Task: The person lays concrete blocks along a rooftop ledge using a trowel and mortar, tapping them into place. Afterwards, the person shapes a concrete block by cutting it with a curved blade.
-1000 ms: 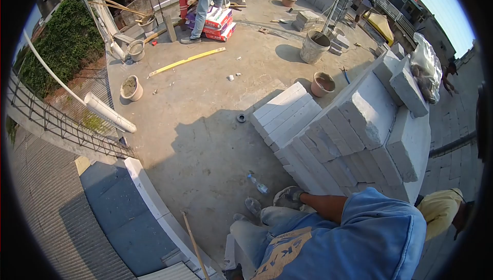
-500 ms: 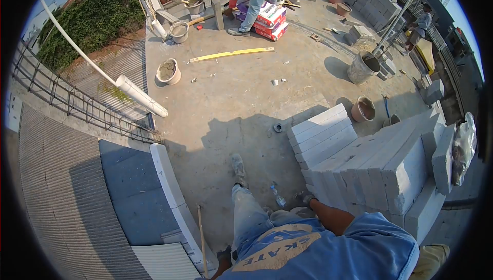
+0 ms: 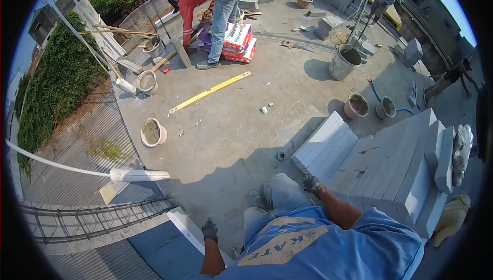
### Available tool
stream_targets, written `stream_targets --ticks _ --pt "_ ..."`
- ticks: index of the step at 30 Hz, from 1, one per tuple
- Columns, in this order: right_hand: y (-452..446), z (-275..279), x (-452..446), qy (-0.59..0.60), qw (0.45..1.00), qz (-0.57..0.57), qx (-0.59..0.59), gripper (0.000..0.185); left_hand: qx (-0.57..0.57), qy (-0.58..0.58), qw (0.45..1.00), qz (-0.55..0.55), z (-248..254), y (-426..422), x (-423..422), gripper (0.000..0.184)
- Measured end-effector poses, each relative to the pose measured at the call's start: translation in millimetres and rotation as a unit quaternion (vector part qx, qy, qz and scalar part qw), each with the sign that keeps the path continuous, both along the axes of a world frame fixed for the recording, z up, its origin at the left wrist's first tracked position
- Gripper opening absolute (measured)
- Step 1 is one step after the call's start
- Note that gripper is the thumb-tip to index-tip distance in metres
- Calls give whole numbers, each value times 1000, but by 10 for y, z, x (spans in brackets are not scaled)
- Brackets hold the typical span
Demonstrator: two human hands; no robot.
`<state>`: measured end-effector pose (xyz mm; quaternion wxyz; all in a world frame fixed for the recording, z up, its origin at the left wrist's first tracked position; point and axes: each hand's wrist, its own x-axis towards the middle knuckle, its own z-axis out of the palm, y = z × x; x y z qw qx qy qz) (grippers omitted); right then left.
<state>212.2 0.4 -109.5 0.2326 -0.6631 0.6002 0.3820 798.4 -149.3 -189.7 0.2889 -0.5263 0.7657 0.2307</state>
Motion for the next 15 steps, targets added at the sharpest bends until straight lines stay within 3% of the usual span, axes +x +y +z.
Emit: stream_targets --ticks 1,2,3,4,5,9,12,13,14,15 --pt "39 -293 -85 -30 998 -54 -34 45 52 104 974 192 68 -459 -104 36" --pt "59 -520 -171 -64 990 -105 -68 43 115 237 858 441 120 -889 -286 38" --pt "63 -484 -185 -54 982 -164 -71 43 128 291 771 551 175 -1284 -469 39" --pt "-47 -419 -225 -139 901 -406 -55 42 138 298 760 561 209 -1632 -648 40" --pt "-125 -361 -315 -221 762 -607 -43 44 146 292 760 561 236 -1907 -810 42" --pt "-422 -380 -573 -188 655 -711 -171 50 199 238 809 500 282 -2729 -1533 48" --pt "-760 -391 -798 -120 549 -826 -50 54 272 220 839 416 184 -3228 -1920 52" --pt "-922 -385 -933 -123 535 -834 -54 54 328 240 828 387 124 -3442 -2062 54" --pt "-1055 -357 -1044 -135 540 -828 -69 54 436 284 778 351 78 -3629 -2249 55" --pt "-1170 -321 -1129 -146 548 -819 -82 54 419 257 786 375 79 -3800 -2476 52"
